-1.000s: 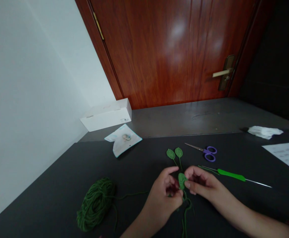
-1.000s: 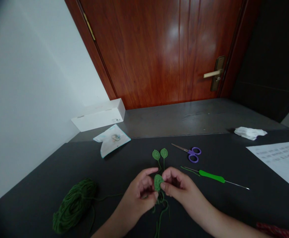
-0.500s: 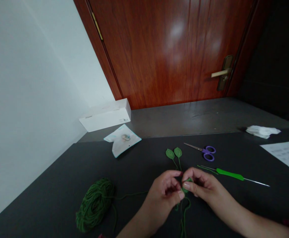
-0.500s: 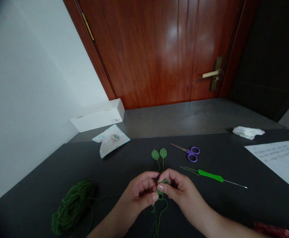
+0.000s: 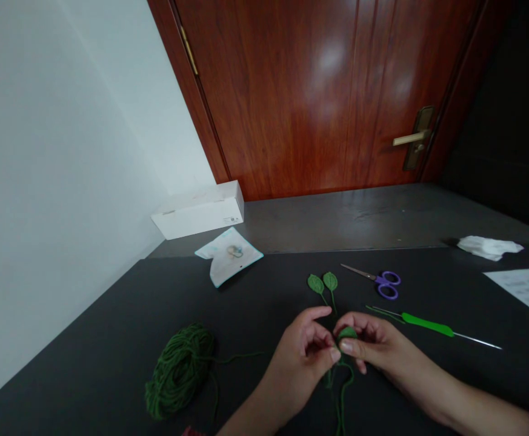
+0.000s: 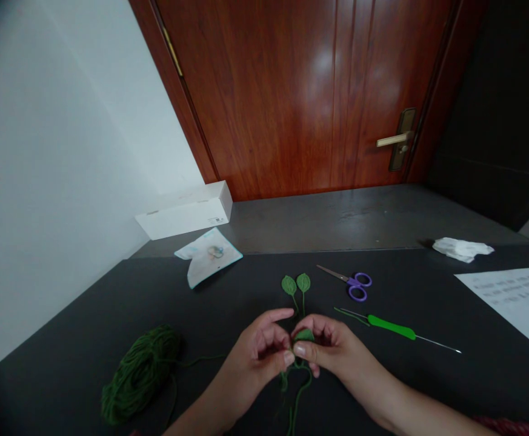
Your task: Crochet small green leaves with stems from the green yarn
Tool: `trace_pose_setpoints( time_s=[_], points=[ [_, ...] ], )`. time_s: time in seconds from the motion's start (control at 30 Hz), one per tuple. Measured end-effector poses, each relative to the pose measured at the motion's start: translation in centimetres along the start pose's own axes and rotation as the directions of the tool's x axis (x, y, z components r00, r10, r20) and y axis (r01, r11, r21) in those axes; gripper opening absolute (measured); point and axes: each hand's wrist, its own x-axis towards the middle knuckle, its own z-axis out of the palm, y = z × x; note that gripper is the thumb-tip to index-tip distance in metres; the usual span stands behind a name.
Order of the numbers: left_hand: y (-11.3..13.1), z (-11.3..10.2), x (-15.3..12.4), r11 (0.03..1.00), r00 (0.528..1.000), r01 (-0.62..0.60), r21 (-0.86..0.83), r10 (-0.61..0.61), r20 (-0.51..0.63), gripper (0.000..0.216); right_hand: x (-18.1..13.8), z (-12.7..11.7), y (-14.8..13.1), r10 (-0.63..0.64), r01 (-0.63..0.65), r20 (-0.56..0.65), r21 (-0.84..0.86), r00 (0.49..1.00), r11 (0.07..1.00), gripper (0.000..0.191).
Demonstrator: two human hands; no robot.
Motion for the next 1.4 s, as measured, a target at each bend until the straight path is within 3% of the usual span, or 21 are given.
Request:
trace_pose_setpoints(
  time_s=[0.57, 0.93, 1.2, 1.4],
  points=[
    [1.2, -1.6, 0.4, 0.962, 0.985, -0.044, 0.269, 0.087, -0.149, 0.037, -0.1, -0.3, 0.1, 0.078, -0.079, 0.013, 0.149, 0.997, 0.986, 0.019],
    [0.9, -1.5, 0.4, 0.946, 0.991, -0.030, 0.323, 0.070, -0.112, 0.049, -0.1, -0.3, 0.6, 0.061, -0.063, 0.021, 0.139, 0.998, 0.988, 0.016],
    [1.3, -1.1, 0.0, 0.932, 0.999, 0.026, 0.361, -0.012, -0.041, 0.020, 0.2, -0.3, 0.7, 0.003, -0.006, 0.034, 0.100, 0.999, 0.995, 0.026],
    [2.1, -0.9, -0.1, 0.899, 0.995, 0.023, 0.438, 0.023, -0.099, 0.013, 0.1, -0.2, 0.8, -0.080, 0.079, 0.012, 0.024, 0.997, 0.997, 0.025]
  ],
)
